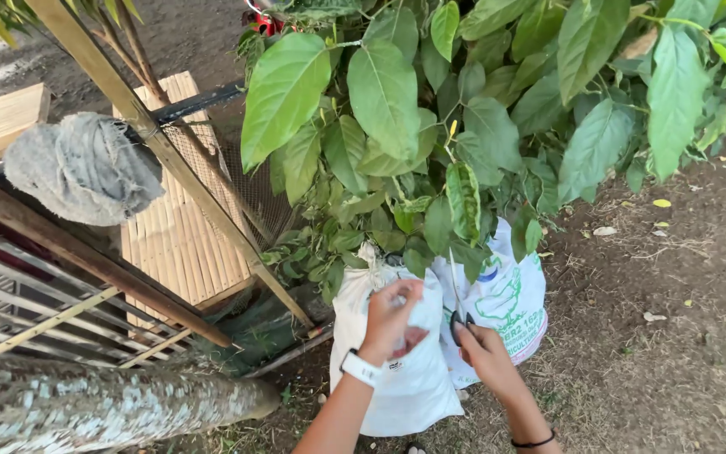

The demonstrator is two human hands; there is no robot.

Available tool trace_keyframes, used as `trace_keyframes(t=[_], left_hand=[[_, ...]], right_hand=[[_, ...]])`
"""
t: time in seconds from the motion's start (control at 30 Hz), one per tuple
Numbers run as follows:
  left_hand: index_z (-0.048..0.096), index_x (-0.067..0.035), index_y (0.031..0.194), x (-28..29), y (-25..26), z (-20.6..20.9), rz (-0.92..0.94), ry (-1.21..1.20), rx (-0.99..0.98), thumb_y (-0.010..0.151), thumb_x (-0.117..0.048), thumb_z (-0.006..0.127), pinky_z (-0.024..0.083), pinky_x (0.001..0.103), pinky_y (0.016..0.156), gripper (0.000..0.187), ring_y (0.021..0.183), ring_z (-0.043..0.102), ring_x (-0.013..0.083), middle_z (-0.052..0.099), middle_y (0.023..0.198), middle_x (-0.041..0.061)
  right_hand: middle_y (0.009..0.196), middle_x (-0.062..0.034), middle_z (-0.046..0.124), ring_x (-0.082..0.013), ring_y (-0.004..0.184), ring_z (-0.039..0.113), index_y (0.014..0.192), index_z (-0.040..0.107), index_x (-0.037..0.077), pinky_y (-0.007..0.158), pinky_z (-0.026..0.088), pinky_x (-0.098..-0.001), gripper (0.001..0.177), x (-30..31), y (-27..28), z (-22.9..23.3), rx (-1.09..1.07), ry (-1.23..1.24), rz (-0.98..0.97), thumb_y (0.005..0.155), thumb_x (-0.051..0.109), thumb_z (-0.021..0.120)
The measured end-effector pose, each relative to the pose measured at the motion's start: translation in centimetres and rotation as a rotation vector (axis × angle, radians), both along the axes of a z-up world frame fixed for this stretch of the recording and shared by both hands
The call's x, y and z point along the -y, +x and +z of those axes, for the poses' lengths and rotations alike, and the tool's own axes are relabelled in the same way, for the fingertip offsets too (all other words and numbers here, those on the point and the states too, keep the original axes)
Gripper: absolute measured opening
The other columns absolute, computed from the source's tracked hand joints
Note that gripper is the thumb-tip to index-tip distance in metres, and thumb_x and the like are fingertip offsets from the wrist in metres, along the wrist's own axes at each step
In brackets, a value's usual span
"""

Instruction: The recorder is picking small red and green chillies from a bush using scissors.

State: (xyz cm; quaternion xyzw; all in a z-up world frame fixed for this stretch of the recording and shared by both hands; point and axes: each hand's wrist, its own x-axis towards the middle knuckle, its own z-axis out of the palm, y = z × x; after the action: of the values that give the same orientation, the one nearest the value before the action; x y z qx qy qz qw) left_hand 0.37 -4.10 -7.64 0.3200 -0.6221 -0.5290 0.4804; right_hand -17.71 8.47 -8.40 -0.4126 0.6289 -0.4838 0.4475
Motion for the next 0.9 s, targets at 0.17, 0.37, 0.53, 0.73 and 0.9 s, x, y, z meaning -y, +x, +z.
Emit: trace_keyframes(t=[0.17, 0.37, 0.53, 0.73, 0.9], left_hand=[[0.063, -0.005, 0.125, 3.9, -0.5, 5.6, 0.141, 0.187, -0.269, 0.095, -0.018, 0.079, 0.055, 0.029, 0.064, 0.037, 0.09, 0.064, 0.017, 0.064, 0.115, 0.008], [0.048, -0.014, 0.141, 7.7, -1.1, 11.5, 0.341, 0.355, -0.387, 0.08, -0.02, 0.082, 0.046, 0.031, 0.041, 0.07, 0.075, 0.056, 0.0248, 0.059, 0.126, 0.006], [0.045, -0.01, 0.151, 16.7, -2.3, 3.6, 0.42, 0.114, -0.352, 0.087, -0.025, 0.088, 0.053, 0.029, 0.068, 0.079, 0.103, 0.064, 0.0179, 0.066, 0.131, 0.011], [0.064, -0.001, 0.128, 15.0, -1.6, 6.4, 0.448, 0.181, -0.434, 0.085, -0.025, 0.088, 0.049, 0.032, 0.074, 0.055, 0.092, 0.06, 0.0191, 0.07, 0.11, 0.01], [0.07, 0.0, 0.11, 12.9, -0.2, 2.2, 0.355, 0.202, -0.515, 0.09, -0.018, 0.086, 0.045, 0.031, 0.07, 0.032, 0.083, 0.059, 0.0158, 0.069, 0.101, 0.008]], right_hand=[[0.054, 0.0037, 0.044, -0.0085, 0.049, 0.033, 0.064, 0.055, 0.003, 0.045, 0.027, -0.0304, 0.049, -1.5, -0.8, 0.1, 0.03, 0.011, -0.032, 0.101, 0.036, 0.058], [0.055, 0.0052, 0.041, -0.0076, 0.051, 0.033, 0.065, 0.056, 0.005, 0.046, 0.028, -0.0296, 0.049, -2.7, -0.5, 2.5, -0.065, 0.071, 0.036, 0.101, 0.038, 0.057], [0.059, 0.0056, 0.039, -0.0085, 0.052, 0.033, 0.072, 0.054, 0.007, 0.048, 0.028, -0.0287, 0.045, -1.8, 0.5, 2.2, 0.107, 0.077, 0.123, 0.103, 0.04, 0.052], [0.062, 0.0011, 0.045, -0.0118, 0.056, 0.043, 0.073, 0.052, 0.007, 0.054, 0.038, -0.0285, 0.052, 0.1, 1.8, 2.8, 0.239, 0.053, 0.276, 0.103, 0.048, 0.043], [0.062, 0.0054, 0.029, -0.0098, 0.053, 0.027, 0.07, 0.037, 0.012, 0.053, 0.026, -0.0291, 0.058, 2.5, 3.8, 4.6, 0.68, -0.265, 0.479, 0.107, 0.055, 0.046]])
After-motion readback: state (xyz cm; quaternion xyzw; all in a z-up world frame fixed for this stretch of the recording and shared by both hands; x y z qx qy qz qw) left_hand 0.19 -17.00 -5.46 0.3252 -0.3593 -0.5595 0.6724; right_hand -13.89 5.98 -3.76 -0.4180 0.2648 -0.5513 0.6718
